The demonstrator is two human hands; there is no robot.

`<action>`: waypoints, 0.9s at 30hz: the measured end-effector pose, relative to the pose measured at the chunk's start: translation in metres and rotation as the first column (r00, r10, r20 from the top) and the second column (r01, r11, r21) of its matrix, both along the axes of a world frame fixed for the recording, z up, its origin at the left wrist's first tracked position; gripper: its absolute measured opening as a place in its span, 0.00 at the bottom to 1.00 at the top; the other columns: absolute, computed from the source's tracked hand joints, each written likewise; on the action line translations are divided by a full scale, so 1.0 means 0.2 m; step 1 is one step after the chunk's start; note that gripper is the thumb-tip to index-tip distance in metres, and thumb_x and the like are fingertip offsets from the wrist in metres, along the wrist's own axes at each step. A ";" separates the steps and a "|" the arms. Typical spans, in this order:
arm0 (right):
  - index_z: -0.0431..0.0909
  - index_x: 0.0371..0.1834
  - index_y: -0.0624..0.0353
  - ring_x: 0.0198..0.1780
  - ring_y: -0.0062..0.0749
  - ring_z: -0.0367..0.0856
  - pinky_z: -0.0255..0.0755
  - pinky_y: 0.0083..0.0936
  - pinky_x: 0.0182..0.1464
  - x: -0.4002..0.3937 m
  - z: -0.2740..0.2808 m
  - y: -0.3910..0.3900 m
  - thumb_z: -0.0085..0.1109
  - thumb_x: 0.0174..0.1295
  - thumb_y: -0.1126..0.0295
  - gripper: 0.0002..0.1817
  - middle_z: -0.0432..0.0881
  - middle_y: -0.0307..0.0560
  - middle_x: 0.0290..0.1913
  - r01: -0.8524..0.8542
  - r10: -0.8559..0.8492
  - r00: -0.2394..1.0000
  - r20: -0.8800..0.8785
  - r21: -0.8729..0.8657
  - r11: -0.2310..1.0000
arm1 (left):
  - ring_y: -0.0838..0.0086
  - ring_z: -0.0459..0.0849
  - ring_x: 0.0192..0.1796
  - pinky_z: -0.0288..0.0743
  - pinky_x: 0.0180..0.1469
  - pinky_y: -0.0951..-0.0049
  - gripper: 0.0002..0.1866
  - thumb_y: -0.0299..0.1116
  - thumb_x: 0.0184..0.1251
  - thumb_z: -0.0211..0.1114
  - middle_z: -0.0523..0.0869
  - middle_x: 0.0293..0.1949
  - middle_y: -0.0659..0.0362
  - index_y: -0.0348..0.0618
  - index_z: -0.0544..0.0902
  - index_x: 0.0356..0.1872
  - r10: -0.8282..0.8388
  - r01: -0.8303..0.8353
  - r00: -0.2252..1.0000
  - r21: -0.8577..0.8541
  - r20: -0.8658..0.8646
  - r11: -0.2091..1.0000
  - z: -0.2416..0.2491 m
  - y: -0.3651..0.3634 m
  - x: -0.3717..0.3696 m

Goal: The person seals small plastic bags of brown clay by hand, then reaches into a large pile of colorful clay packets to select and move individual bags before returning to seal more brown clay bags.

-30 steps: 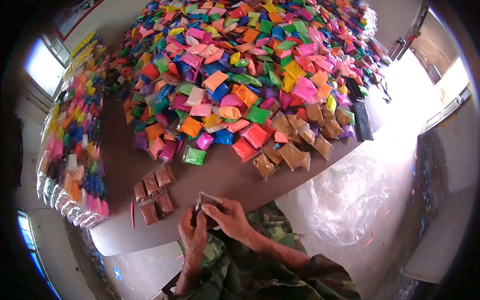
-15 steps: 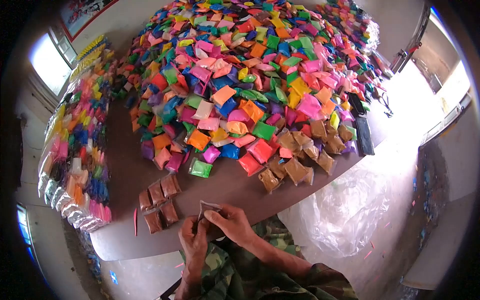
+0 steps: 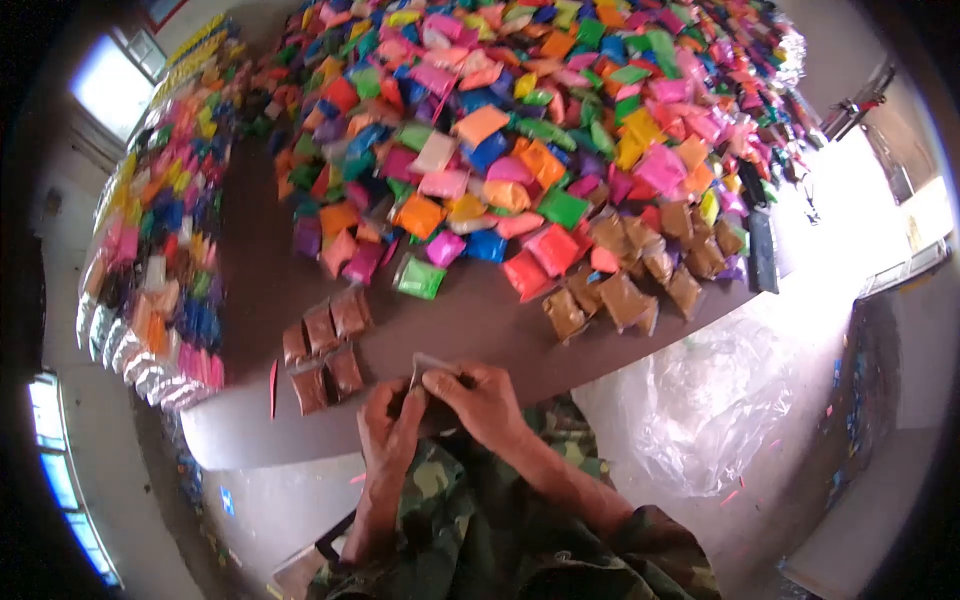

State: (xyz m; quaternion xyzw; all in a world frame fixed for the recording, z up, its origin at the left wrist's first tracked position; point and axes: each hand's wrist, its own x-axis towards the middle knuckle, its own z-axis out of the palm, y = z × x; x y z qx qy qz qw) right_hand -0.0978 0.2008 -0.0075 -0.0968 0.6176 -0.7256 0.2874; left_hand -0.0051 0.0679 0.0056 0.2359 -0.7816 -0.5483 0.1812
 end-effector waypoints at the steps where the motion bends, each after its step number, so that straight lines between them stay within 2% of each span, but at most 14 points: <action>1: 0.89 0.47 0.66 0.44 0.13 0.79 0.77 0.20 0.47 0.00 0.01 0.00 0.66 0.77 0.65 0.12 0.86 0.32 0.40 -0.019 0.019 1.000 0.013 -0.008 1.000 | 0.80 0.82 0.34 0.77 0.37 0.73 0.11 0.32 0.75 0.71 0.88 0.30 0.59 0.33 0.88 0.48 0.009 -0.009 1.000 -0.029 -0.009 1.000 -0.01 0.00 0.00; 2: 0.89 0.48 0.66 0.45 0.14 0.79 0.77 0.20 0.47 -0.01 0.01 -0.01 0.66 0.78 0.65 0.12 0.86 0.33 0.41 -0.036 0.036 0.999 0.023 -0.021 0.999 | 0.81 0.81 0.34 0.76 0.37 0.74 0.10 0.31 0.74 0.71 0.88 0.30 0.59 0.33 0.88 0.47 0.015 -0.016 1.000 -0.062 -0.022 0.998 -0.02 0.00 0.00; 6: 0.88 0.52 0.65 0.46 0.15 0.80 0.78 0.21 0.49 -0.02 0.02 -0.01 0.66 0.78 0.65 0.13 0.87 0.35 0.44 -0.075 0.091 0.992 0.087 -0.167 0.983 | 0.84 0.78 0.34 0.73 0.35 0.77 0.08 0.30 0.74 0.72 0.86 0.29 0.63 0.34 0.87 0.44 0.086 -0.085 0.995 0.031 -0.051 0.996 -0.01 0.02 -0.02; 7: 0.87 0.54 0.66 0.47 0.16 0.81 0.78 0.20 0.50 -0.03 -0.05 -0.01 0.65 0.79 0.65 0.14 0.88 0.36 0.45 -0.091 0.108 0.991 0.082 -0.189 0.978 | 0.85 0.77 0.34 0.72 0.35 0.77 0.08 0.30 0.74 0.73 0.85 0.29 0.63 0.35 0.87 0.43 0.098 -0.094 0.993 0.065 -0.061 0.993 -0.03 0.01 -0.02; 11: 0.87 0.53 0.67 0.47 0.15 0.81 0.78 0.20 0.51 -0.03 -0.04 0.00 0.64 0.79 0.67 0.12 0.88 0.36 0.46 -0.081 0.092 0.993 0.068 -0.151 0.985 | 0.85 0.77 0.35 0.72 0.35 0.78 0.09 0.31 0.74 0.74 0.85 0.30 0.64 0.35 0.86 0.42 0.072 -0.063 0.996 0.154 -0.059 0.986 -0.03 0.01 -0.02; 14: 0.87 0.54 0.67 0.47 0.14 0.81 0.78 0.19 0.51 -0.03 -0.02 0.00 0.62 0.79 0.70 0.11 0.88 0.35 0.45 -0.068 0.078 0.995 0.070 -0.135 0.989 | 0.83 0.78 0.35 0.73 0.37 0.77 0.10 0.32 0.74 0.74 0.86 0.31 0.62 0.35 0.86 0.43 0.038 -0.039 0.999 0.161 0.009 0.986 -0.01 0.00 -0.02; 17: 0.87 0.55 0.67 0.48 0.15 0.81 0.78 0.20 0.53 -0.02 -0.04 -0.01 0.61 0.79 0.72 0.11 0.88 0.36 0.46 -0.086 0.090 0.996 0.025 -0.119 0.989 | 0.81 0.80 0.35 0.75 0.38 0.75 0.10 0.33 0.74 0.74 0.87 0.33 0.60 0.34 0.87 0.44 0.054 -0.049 0.998 0.132 -0.029 0.990 0.06 0.01 -0.04; 20: 0.86 0.56 0.68 0.51 0.16 0.81 0.78 0.21 0.57 -0.03 -0.06 0.00 0.61 0.79 0.73 0.11 0.88 0.37 0.48 -0.134 0.134 0.991 -0.009 -0.101 0.986 | 0.79 0.81 0.36 0.75 0.39 0.74 0.10 0.32 0.74 0.74 0.88 0.34 0.59 0.33 0.87 0.43 0.017 -0.016 0.998 0.014 -0.067 1.000 0.02 -0.03 -0.05; 22: 0.86 0.56 0.68 0.52 0.16 0.81 0.78 0.21 0.57 -0.04 -0.05 0.00 0.61 0.79 0.73 0.11 0.88 0.37 0.48 -0.165 0.162 0.986 -0.046 -0.071 0.984 | 0.79 0.81 0.36 0.75 0.39 0.74 0.10 0.32 0.74 0.73 0.87 0.33 0.59 0.33 0.87 0.42 0.007 -0.005 1.000 0.053 -0.030 0.999 0.01 -0.04 -0.04; 25: 0.86 0.49 0.67 0.41 0.11 0.74 0.71 0.16 0.42 -0.03 -0.06 0.00 0.62 0.79 0.72 0.08 0.84 0.31 0.39 -0.142 0.138 0.987 -0.077 -0.045 0.989 | 0.80 0.80 0.37 0.74 0.40 0.74 0.10 0.31 0.74 0.73 0.87 0.32 0.60 0.33 0.87 0.41 0.018 -0.018 1.000 0.087 0.010 0.996 0.02 -0.04 -0.03; 27: 0.85 0.47 0.67 0.41 0.11 0.74 0.71 0.16 0.41 -0.03 -0.06 0.00 0.63 0.78 0.71 0.08 0.84 0.31 0.38 -0.156 0.153 0.985 -0.082 -0.025 0.987 | 0.81 0.80 0.37 0.74 0.40 0.75 0.09 0.31 0.74 0.73 0.87 0.32 0.60 0.33 0.87 0.41 0.027 -0.027 1.000 0.100 0.006 0.995 0.01 -0.04 -0.03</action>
